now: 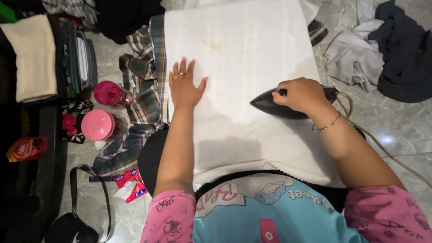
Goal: The person sits on the floor and irons a white cloth laid on a plaid surface. They smooth the cloth with their hands, then use a black iron to press the fabric repeatedly across its surface.
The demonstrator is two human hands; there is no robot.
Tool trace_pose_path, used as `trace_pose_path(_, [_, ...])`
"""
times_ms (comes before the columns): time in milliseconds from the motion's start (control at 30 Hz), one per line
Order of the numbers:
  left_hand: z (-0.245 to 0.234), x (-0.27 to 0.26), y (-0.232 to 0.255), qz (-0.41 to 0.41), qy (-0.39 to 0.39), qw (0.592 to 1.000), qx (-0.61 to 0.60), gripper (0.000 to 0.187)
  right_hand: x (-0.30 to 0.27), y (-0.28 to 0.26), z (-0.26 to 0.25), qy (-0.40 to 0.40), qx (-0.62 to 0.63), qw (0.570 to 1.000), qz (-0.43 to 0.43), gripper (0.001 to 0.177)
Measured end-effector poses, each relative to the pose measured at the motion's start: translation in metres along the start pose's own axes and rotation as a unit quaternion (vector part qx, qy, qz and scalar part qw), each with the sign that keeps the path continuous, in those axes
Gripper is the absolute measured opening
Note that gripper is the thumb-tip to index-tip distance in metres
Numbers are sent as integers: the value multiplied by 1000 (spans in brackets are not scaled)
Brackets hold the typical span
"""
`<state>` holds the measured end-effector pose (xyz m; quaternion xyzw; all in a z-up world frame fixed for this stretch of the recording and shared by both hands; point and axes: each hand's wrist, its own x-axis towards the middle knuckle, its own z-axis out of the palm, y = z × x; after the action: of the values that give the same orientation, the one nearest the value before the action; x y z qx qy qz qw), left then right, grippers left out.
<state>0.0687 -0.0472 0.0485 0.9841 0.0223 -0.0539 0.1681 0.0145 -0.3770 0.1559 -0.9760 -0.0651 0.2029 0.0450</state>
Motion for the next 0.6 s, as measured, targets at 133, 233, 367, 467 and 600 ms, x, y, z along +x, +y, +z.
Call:
trace_pose_path(133, [31,7,-17,49,138,987,-60,45,0,12,2,37,22,999,28,46])
trace_pose_path(233, [44,0,-29,60,328,933,-133,29,-1,12,3,43,23,998,41,50])
trace_pose_path(367, [54,-17,-45,30,383,902,-199,8,-1,12,7,52,24,997,46,50])
trace_pose_path(467, [45,-28,-46,56,432,867,-241,9,-1,12,7,61,21,997,52,50])
trace_pose_path(600, [20,-46,-24,135,363,903,-188,48,-2,11,8,68,27,996,51,48])
